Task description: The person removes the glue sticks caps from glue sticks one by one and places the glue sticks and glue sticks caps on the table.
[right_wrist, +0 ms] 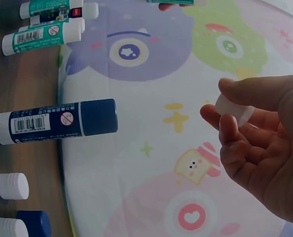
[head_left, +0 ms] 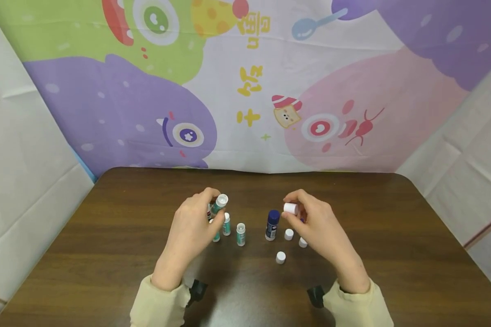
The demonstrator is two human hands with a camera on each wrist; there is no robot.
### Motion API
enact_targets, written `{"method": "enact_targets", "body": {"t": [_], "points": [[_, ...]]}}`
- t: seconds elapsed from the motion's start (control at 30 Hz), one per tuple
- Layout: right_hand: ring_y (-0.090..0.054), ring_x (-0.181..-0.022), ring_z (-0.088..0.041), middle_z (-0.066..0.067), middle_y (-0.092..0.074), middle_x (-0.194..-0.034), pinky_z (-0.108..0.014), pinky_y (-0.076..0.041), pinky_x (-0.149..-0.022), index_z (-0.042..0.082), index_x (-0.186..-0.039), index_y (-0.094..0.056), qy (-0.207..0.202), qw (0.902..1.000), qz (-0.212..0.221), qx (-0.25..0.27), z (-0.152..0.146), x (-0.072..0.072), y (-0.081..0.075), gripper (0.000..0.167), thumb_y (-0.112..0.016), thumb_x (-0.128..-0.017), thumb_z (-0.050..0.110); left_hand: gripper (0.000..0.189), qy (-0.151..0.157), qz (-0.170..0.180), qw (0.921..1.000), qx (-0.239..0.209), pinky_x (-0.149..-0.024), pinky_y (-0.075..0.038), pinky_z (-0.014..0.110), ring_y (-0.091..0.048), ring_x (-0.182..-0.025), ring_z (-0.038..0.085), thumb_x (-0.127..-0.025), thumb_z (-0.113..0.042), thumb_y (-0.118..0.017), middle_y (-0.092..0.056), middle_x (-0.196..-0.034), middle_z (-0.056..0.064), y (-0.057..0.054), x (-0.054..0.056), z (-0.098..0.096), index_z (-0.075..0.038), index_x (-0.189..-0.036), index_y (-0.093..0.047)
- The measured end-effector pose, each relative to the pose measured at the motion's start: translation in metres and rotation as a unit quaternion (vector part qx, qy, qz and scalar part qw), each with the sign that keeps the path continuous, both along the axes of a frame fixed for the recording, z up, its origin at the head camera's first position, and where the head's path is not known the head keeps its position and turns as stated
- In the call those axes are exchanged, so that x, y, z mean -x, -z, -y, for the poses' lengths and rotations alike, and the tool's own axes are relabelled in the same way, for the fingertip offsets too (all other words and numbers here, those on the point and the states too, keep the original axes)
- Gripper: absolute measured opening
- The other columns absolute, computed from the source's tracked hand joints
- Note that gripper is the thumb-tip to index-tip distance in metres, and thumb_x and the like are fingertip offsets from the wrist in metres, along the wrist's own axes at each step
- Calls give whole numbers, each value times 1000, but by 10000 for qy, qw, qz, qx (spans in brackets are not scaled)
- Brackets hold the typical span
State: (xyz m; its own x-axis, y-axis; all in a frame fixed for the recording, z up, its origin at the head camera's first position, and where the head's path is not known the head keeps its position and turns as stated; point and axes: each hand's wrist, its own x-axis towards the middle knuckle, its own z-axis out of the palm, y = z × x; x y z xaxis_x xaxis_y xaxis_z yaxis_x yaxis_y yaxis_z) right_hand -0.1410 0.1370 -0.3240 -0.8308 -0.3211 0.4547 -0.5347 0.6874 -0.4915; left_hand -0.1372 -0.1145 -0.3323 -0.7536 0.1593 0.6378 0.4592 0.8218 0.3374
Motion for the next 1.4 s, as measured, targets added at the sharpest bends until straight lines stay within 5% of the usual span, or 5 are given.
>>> {"method": "enact_targets", "body": {"t": [0.3,0.7,0.87,1.1,1.4], "points": [[-46,-60,-8,7,-54,-69,-20,-39,-52,14,-90,-56,-122,9992,349,-182,6,3,5,22,-72,-77,20,21,142,598,9980,123,-64,-45,31,-52,-74,15,-73,-6,-66,-55,-84,0,1,-1,1,-8,-92,-57],[-43,-56,-2,13,-49,-65,-19,-39,-53,20,-81,-61,-452,9950,706,-542,17,5,17,13,-73,-76,24,21,351,1080,9932,248,-61,-42,28,-47,-66,12,-75,-4,-64,-55,-78,-2,3,-1,-3,-7,-94,-54],[-47,-61,-3,11,-53,-69,-18,-42,-56,17,-79,-63,-726,9917,765,-735,24,6,22,12,-72,-73,13,28,488,1190,9910,359,-58,-43,30,-47,-62,13,-73,0,-60,-54,-77,0,7,-1,-5,-6,-99,-49],[-57,-70,-8,2,-63,-81,-18,-46,-60,7,-88,-67,-1130,9781,1243,-1231,31,5,28,13,-70,-76,4,20,578,1634,9835,517,-55,-39,28,-43,-57,11,-73,3,-57,-47,-70,-4,9,-1,-7,-9,-86,-47],[-59,-73,-7,-2,-67,-87,-18,-46,-62,3,-95,-69,-1490,9551,2026,-1567,42,4,37,17,-69,-78,6,21,580,1734,9787,935,-47,-36,27,-44,-53,11,-71,1,-62,-52,-70,-5,14,0,-9,-13,-79,-48]]}}
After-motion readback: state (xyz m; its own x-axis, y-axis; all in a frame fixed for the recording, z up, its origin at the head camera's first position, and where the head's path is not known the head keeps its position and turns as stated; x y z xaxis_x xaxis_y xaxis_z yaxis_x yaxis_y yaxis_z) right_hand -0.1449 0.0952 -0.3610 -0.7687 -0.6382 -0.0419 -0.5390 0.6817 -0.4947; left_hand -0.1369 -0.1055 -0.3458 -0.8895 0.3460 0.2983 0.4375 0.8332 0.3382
